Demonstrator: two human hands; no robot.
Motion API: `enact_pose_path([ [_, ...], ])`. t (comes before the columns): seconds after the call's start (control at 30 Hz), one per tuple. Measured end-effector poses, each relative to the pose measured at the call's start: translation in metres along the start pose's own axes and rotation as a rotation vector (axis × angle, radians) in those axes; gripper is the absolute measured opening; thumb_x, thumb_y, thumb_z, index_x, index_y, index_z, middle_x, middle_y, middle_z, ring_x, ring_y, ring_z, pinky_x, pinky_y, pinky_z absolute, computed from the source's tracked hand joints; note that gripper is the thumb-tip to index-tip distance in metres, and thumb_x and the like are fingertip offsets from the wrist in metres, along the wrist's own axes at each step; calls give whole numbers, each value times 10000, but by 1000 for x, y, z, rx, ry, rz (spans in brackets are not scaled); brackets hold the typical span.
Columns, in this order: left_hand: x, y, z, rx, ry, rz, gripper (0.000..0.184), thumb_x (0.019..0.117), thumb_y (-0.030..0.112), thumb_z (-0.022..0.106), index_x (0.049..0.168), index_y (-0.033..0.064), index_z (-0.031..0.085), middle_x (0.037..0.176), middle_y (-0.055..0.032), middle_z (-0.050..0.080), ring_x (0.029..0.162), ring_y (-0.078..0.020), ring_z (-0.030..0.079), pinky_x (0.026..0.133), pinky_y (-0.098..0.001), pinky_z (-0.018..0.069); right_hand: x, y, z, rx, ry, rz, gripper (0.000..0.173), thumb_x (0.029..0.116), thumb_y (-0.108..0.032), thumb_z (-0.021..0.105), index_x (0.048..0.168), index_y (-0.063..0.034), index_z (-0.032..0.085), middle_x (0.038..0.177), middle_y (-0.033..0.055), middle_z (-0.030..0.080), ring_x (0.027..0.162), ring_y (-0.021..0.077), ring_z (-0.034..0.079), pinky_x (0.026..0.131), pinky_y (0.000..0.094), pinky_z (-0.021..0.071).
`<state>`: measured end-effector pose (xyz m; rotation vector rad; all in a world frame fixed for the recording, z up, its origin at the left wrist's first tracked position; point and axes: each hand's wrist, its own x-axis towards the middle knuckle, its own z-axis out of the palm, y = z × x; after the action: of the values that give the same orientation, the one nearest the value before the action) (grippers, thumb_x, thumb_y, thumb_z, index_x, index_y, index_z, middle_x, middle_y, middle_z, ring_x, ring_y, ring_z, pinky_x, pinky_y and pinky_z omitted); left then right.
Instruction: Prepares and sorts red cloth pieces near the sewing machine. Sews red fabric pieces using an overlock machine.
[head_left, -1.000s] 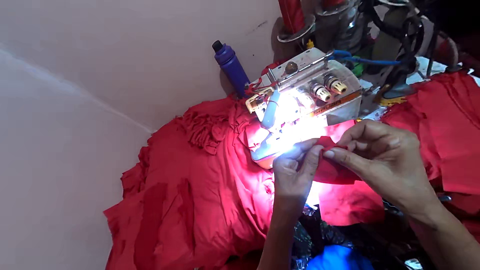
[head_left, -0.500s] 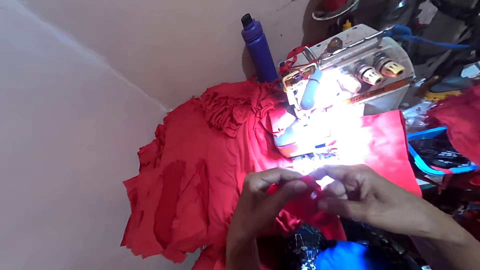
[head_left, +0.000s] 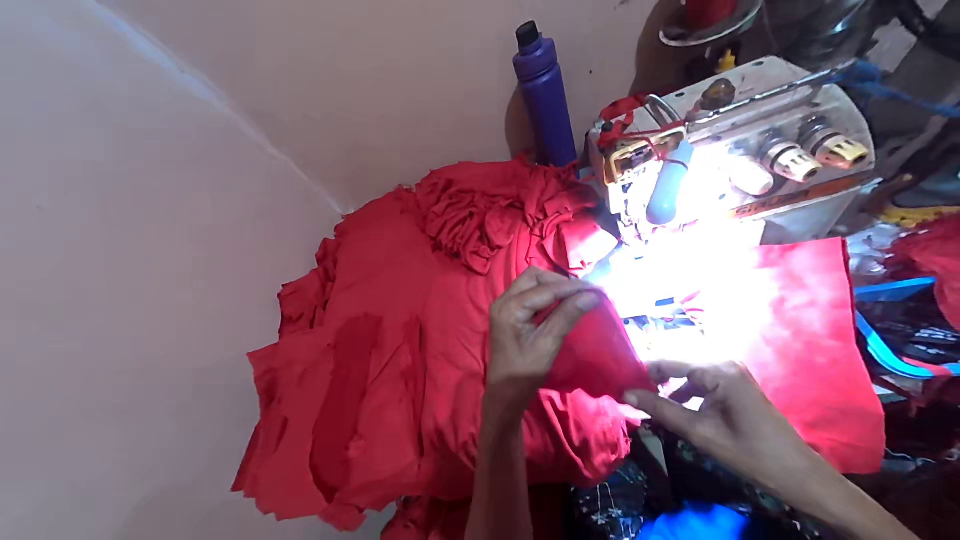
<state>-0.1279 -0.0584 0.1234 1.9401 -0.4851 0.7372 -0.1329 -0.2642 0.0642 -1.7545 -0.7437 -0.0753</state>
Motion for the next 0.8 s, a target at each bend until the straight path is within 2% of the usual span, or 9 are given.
enact_pose_path([
  [0.07, 11, -19, 21, -10, 39, -60, 74, 885, 20, 736, 948, -4, 767, 871, -7, 652, 796, -13, 597, 707, -139, 496, 9, 14, 3, -44, 117, 34, 248, 919, -249, 662, 974, -29, 761, 868, 23, 726, 729, -22, 650, 642, 139, 523],
  [0.13, 16, -36, 42, 46, 55, -126, 114, 860, -2, 765, 971, 5, 736, 896, -50, 695, 764, -46, 628, 686, -183, 524, 18, 23, 3, 60, 148, 177, 190, 934, -142, 648, 1015, 12, 726, 871, 5, 722, 746, -46, 659, 690, 123, 547],
  [0.23, 20, -63, 66, 296, 8, -185, 159, 879, 44, 756, 1023, 7, 700, 864, -142, 695, 709, -225, 662, 644, -400, 558, 26, 25, 3, 96, 153, 390, 188, 994, -81, 580, 1069, 66, 671, 870, 71, 706, 729, 23, 685, 690, 189, 576],
  [0.33, 25, -60, 83, 575, 32, -180, 183, 903, 164, 743, 1031, 35, 724, 1005, -152, 693, 930, -316, 658, 783, -522, 500, 20, 36, 4, -19, 150, 327, 238, 989, -165, 609, 1072, 49, 672, 775, 25, 687, 667, 28, 656, 664, 208, 560],
  [0.43, 11, -51, 97, 737, 80, -59, 179, 888, 203, 732, 991, 64, 780, 1056, -158, 716, 1015, -350, 656, 827, -532, 471, 8, 35, 4, -76, 151, 295, 275, 972, -221, 616, 1033, 32, 705, 775, 31, 694, 680, 53, 674, 667, 236, 569],
  [0.57, -18, -38, 115, 883, 153, -2, 102, 860, 168, 738, 846, 86, 797, 879, -110, 745, 894, -294, 697, 878, -469, 486, -7, 38, 1, -115, 240, 164, 285, 956, -234, 600, 1052, -1, 732, 915, 44, 725, 744, -3, 667, 691, 159, 552],
  [0.63, -23, -34, 120, 897, 143, -34, 124, 871, 152, 726, 923, 87, 817, 935, -107, 763, 940, -287, 706, 958, -468, 473, -8, 40, 0, -74, 255, 176, 320, 962, -222, 610, 1144, 26, 697, 918, 37, 730, 702, -13, 685, 654, 154, 584],
  [0.73, -20, -34, 122, 809, 129, -117, 192, 857, 110, 697, 999, 27, 796, 1031, -154, 759, 1022, -338, 699, 993, -496, 473, 3, 42, -1, -86, 294, 179, 287, 960, -216, 610, 1094, 16, 712, 841, 16, 711, 667, -27, 662, 633, 141, 569],
  [0.8, -14, -34, 122, 792, 97, -188, 242, 894, 123, 687, 1099, 36, 781, 1112, -149, 751, 1095, -336, 688, 1026, -500, 467, 11, 41, -2, -97, 310, 188, 296, 944, -202, 615, 1101, 28, 712, 827, 31, 708, 666, -1, 663, 636, 163, 564],
])
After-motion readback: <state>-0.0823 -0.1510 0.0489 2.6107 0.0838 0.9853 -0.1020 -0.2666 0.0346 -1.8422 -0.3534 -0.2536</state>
